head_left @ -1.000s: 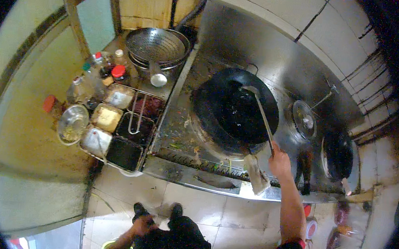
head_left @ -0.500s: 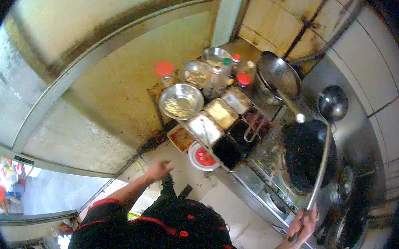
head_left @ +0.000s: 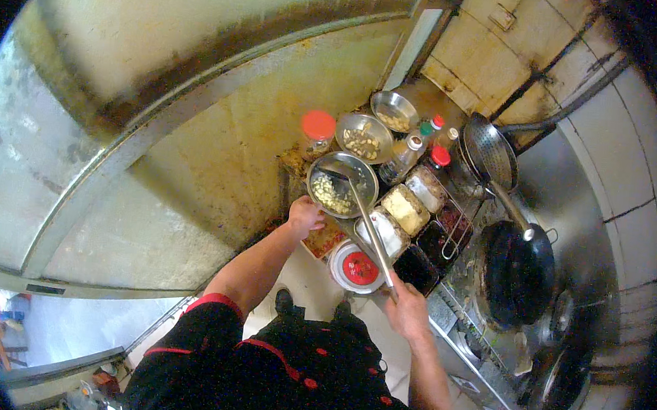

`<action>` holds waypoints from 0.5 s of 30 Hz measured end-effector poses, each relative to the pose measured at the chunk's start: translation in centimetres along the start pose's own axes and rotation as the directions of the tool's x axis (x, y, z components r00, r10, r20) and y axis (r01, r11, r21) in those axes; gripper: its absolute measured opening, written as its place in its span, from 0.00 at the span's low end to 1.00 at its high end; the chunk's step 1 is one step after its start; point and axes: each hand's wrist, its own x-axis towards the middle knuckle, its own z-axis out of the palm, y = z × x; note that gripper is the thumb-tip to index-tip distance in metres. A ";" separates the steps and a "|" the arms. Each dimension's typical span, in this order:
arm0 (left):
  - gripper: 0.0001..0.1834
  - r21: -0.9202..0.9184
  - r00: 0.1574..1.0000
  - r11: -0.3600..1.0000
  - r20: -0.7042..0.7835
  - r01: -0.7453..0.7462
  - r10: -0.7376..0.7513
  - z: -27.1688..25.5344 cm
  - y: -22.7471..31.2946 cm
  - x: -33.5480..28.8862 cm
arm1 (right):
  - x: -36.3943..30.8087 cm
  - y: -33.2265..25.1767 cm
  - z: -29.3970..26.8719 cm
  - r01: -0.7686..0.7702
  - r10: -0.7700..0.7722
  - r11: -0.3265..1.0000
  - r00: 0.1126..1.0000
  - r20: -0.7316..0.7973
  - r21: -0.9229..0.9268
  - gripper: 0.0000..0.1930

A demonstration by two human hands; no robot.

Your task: The person stir-fries ingredients in a wok over a high flame, then plates the cooked food. They clean the wok with water and a brush, chop green vegetables on a cutting board, and prepare the wok again by adding oil and garlic.

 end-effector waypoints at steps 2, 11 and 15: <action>0.06 -0.005 0.999 1.000 -0.038 -0.030 0.030 0.0 0.1 -0.3 | -0.2 0.3 -2.0 -0.037 0.046 0.995 0.995 0.091 -0.094 0.30; 0.05 0.129 0.981 0.987 -0.156 -0.092 0.112 1.8 1.5 -2.5 | 0.5 1.8 -6.9 -0.396 0.165 0.778 0.878 0.450 0.488 0.30; 0.05 0.151 0.972 0.981 -0.185 -0.120 0.147 1.4 1.2 -2.0 | 1.6 2.3 -4.8 -0.480 0.056 0.424 0.860 0.507 0.768 0.30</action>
